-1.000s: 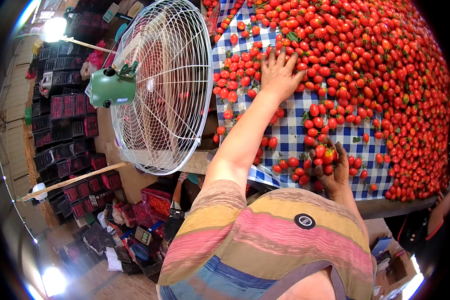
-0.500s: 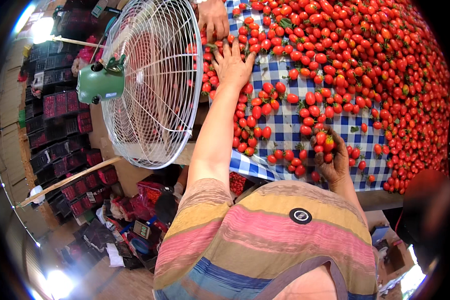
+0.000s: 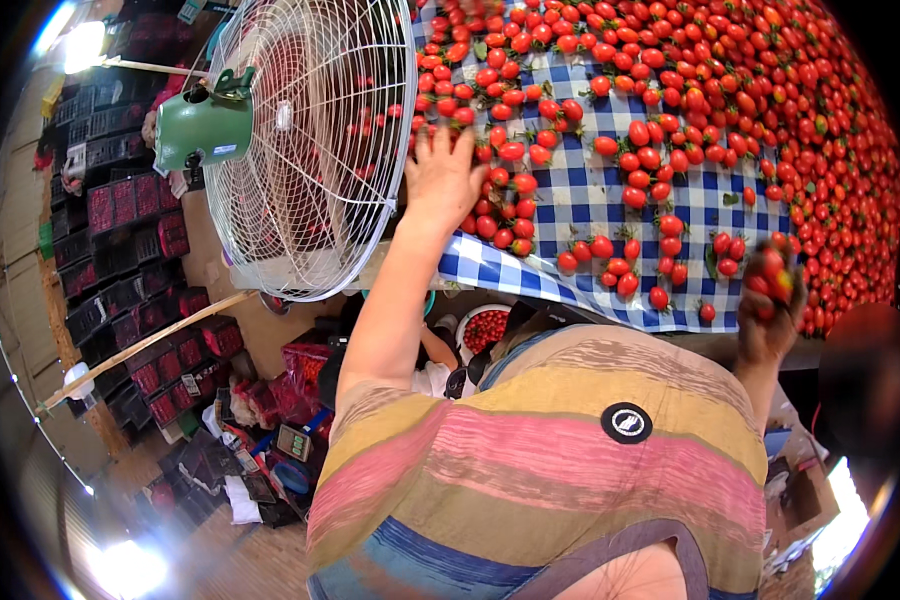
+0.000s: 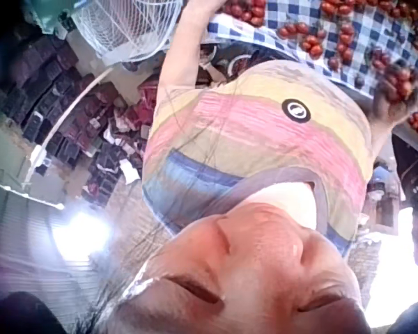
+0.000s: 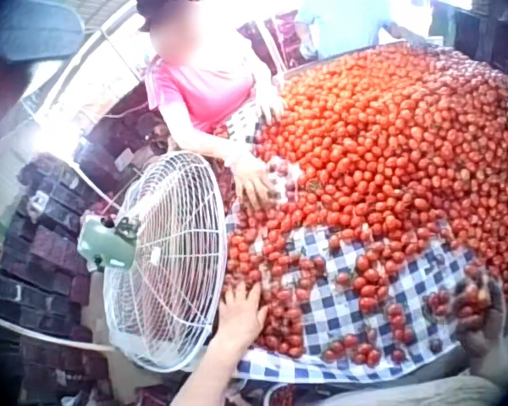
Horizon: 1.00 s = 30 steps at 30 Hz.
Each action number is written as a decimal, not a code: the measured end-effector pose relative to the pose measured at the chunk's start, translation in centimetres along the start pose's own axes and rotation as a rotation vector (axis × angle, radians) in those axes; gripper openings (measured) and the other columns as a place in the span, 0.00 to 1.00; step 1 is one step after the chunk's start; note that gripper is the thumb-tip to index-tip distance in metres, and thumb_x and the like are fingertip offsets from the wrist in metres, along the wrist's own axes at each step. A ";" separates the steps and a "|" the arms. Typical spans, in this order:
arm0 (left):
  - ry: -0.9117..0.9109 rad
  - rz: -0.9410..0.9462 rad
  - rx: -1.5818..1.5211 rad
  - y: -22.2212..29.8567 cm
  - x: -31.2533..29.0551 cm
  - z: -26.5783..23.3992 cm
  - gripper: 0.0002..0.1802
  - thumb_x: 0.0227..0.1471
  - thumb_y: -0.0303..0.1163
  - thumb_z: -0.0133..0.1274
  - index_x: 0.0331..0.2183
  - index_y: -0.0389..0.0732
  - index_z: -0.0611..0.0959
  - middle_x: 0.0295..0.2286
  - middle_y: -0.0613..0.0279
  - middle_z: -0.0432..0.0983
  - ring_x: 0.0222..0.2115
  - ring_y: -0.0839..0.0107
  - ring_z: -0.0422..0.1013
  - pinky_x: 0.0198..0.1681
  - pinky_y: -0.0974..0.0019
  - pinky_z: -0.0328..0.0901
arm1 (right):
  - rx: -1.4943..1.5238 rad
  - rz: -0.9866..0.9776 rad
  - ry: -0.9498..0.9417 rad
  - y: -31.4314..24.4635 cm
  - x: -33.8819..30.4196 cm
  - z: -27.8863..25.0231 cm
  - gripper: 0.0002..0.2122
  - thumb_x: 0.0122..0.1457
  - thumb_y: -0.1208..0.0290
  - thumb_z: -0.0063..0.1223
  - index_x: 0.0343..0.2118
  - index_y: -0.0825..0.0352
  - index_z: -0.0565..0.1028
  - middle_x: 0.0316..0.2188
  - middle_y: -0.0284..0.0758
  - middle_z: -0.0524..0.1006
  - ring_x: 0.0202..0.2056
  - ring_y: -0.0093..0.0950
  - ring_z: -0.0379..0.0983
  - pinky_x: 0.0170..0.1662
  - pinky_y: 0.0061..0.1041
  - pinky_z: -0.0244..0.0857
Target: The person sorts through a large pile of small tomatoes on a table by hand, picking individual ones and grouping them.
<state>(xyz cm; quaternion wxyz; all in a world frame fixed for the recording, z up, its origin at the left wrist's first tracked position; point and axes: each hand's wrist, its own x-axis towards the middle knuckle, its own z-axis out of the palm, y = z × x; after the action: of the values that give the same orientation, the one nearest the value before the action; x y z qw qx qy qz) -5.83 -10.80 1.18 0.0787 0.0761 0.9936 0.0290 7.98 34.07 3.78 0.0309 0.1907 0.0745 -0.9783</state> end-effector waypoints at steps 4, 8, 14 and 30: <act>0.020 0.398 -0.225 5.3 -1.9 -2.3 0.22 0.46 0.38 0.64 0.45 0.46 0.81 0.49 0.53 0.71 0.54 0.51 0.64 0.55 0.44 0.61 | -0.128 -0.353 0.050 -5.5 -11.4 -1.0 0.19 0.68 0.67 0.48 0.60 0.65 0.68 0.63 0.44 0.58 0.48 0.32 0.67 0.32 0.24 0.68; -0.163 0.439 0.012 4.3 -4.1 -0.5 0.20 0.40 0.39 0.67 0.39 0.46 0.84 0.49 0.58 0.70 0.57 0.51 0.62 0.57 0.41 0.59 | -0.201 -0.459 0.217 -6.6 -18.5 -5.6 0.19 0.68 0.67 0.47 0.60 0.65 0.68 0.63 0.44 0.59 0.48 0.32 0.67 0.33 0.25 0.69; -0.226 0.271 -0.137 -0.6 -1.1 -2.8 0.21 0.47 0.32 0.62 0.46 0.45 0.83 0.43 0.55 0.75 0.49 0.50 0.66 0.53 0.54 0.66 | -0.190 -0.532 0.350 -4.9 -23.5 -9.5 0.19 0.68 0.68 0.47 0.60 0.65 0.68 0.63 0.44 0.60 0.49 0.32 0.67 0.35 0.26 0.70; -0.451 -0.203 -0.687 -2.7 -2.1 -1.2 0.21 0.58 0.33 0.52 0.52 0.35 0.75 0.40 0.40 0.80 0.41 0.46 0.77 0.45 0.54 0.70 | -0.010 -0.222 -0.113 -1.8 -15.7 -4.8 0.19 0.69 0.68 0.46 0.61 0.66 0.67 0.62 0.44 0.62 0.50 0.32 0.68 0.39 0.30 0.73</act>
<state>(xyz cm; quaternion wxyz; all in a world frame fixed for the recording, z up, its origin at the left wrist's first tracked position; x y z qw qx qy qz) -4.37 -13.87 2.54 0.3175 -0.0484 0.8864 0.3334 24.13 37.15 5.59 -0.0725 0.1258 0.0982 -0.9845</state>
